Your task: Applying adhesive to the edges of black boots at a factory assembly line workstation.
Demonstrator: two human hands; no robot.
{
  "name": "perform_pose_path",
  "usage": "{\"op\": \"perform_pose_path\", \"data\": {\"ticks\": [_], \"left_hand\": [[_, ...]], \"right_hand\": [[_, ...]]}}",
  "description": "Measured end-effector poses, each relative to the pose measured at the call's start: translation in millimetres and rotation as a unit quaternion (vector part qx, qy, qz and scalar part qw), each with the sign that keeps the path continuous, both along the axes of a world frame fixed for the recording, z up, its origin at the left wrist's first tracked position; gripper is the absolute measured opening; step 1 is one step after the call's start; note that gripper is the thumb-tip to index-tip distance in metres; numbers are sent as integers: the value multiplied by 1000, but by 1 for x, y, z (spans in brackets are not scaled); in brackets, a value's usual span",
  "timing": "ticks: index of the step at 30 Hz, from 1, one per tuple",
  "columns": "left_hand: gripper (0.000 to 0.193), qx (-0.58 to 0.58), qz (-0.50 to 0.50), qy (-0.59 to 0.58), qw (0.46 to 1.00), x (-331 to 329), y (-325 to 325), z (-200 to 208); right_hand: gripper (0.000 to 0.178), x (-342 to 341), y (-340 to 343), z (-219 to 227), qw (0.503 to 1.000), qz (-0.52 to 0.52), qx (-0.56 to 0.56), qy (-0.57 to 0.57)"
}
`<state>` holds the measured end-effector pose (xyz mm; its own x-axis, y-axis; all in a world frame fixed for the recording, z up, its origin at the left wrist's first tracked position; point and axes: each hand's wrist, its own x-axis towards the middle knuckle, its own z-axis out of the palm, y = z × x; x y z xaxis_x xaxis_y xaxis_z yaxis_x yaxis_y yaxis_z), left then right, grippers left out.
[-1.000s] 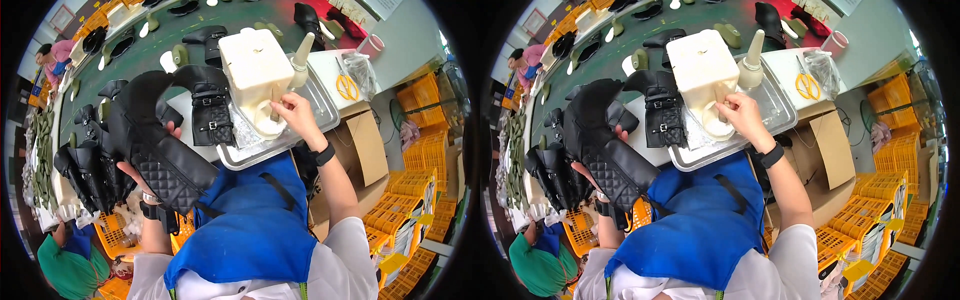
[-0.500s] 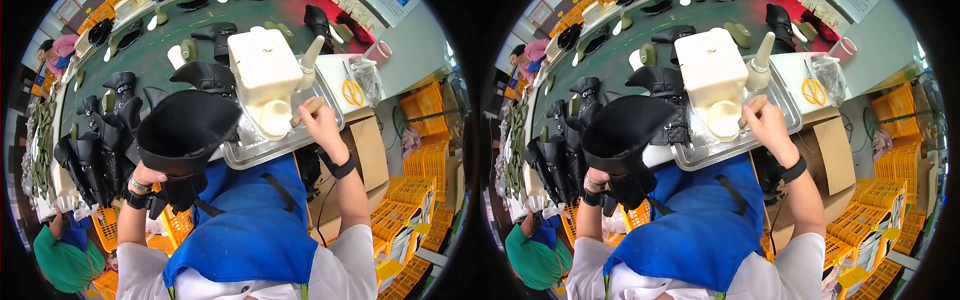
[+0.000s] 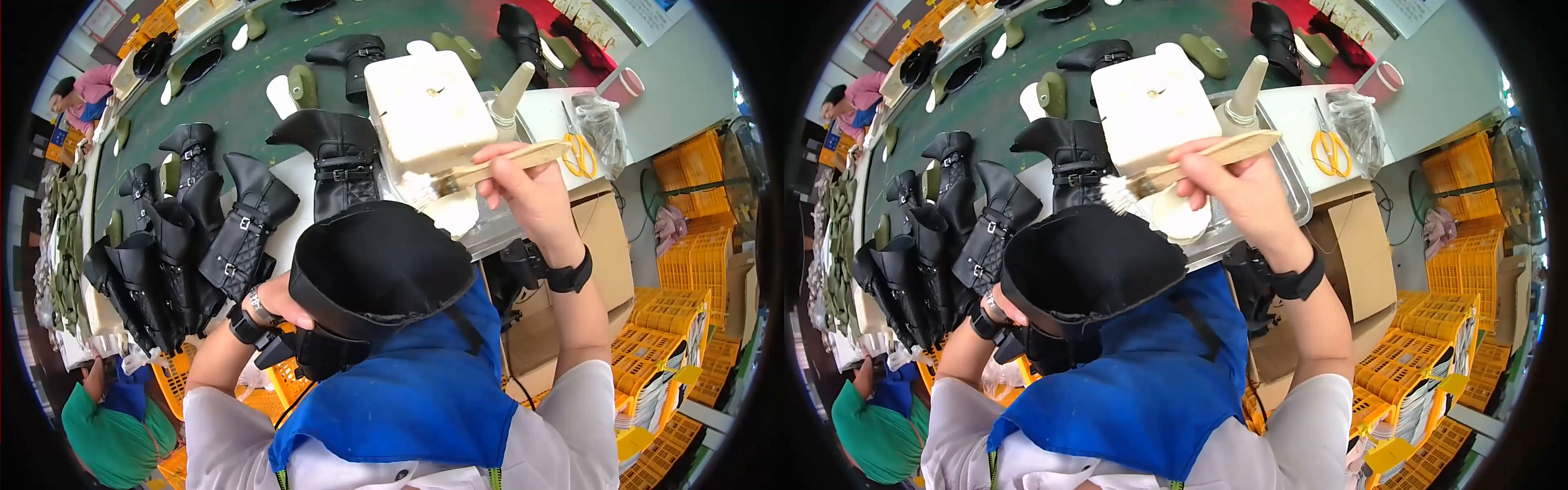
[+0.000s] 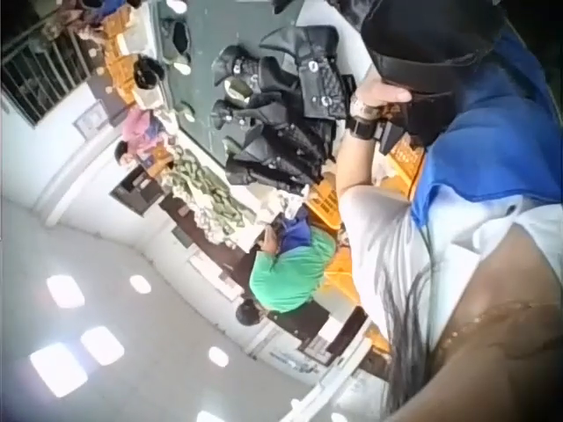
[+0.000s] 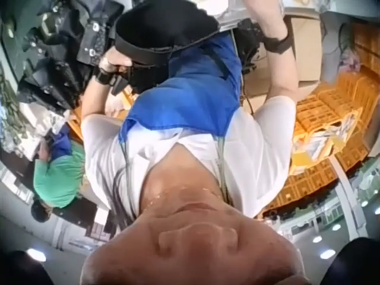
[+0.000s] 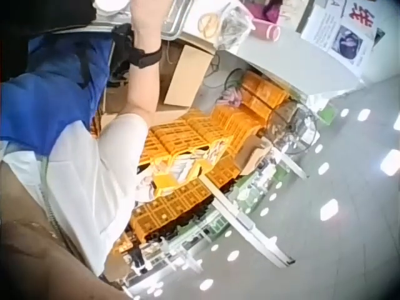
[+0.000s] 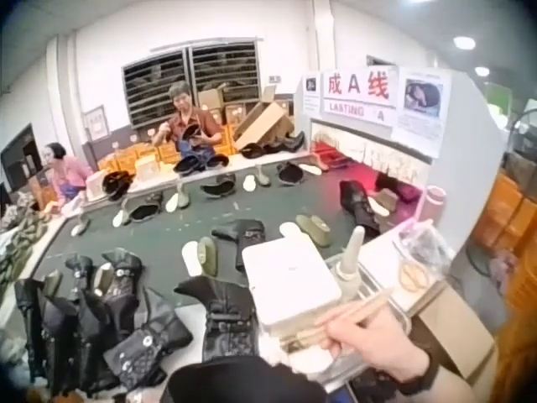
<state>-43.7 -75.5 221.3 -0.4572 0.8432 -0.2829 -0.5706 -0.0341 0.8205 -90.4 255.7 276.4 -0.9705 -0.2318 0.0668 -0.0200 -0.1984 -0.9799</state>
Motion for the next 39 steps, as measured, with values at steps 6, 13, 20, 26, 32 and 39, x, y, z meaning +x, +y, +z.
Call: {"op": "perform_pose_path", "data": {"ticks": [6,13,20,26,32,39], "left_hand": [[70,27,3,82,996,-3,-2,-1],[70,-31,-17,273,961,-2,-22,-15],[83,-106,-9,546,831,-6,0,17],[102,-93,150,298,938,12,6,16],[87,-152,149,505,837,14,10,24],[74,-227,200,583,754,17,10,34]], "right_hand": [[12,3,-16,13,966,39,165,196],[11,14,-11,8,967,4,204,151],[11,10,-17,10,963,-31,231,139],[12,-1,-23,10,960,-39,247,126],[19,-16,-24,14,954,-2,280,103],[20,-3,-23,24,985,-3,174,4]]}}
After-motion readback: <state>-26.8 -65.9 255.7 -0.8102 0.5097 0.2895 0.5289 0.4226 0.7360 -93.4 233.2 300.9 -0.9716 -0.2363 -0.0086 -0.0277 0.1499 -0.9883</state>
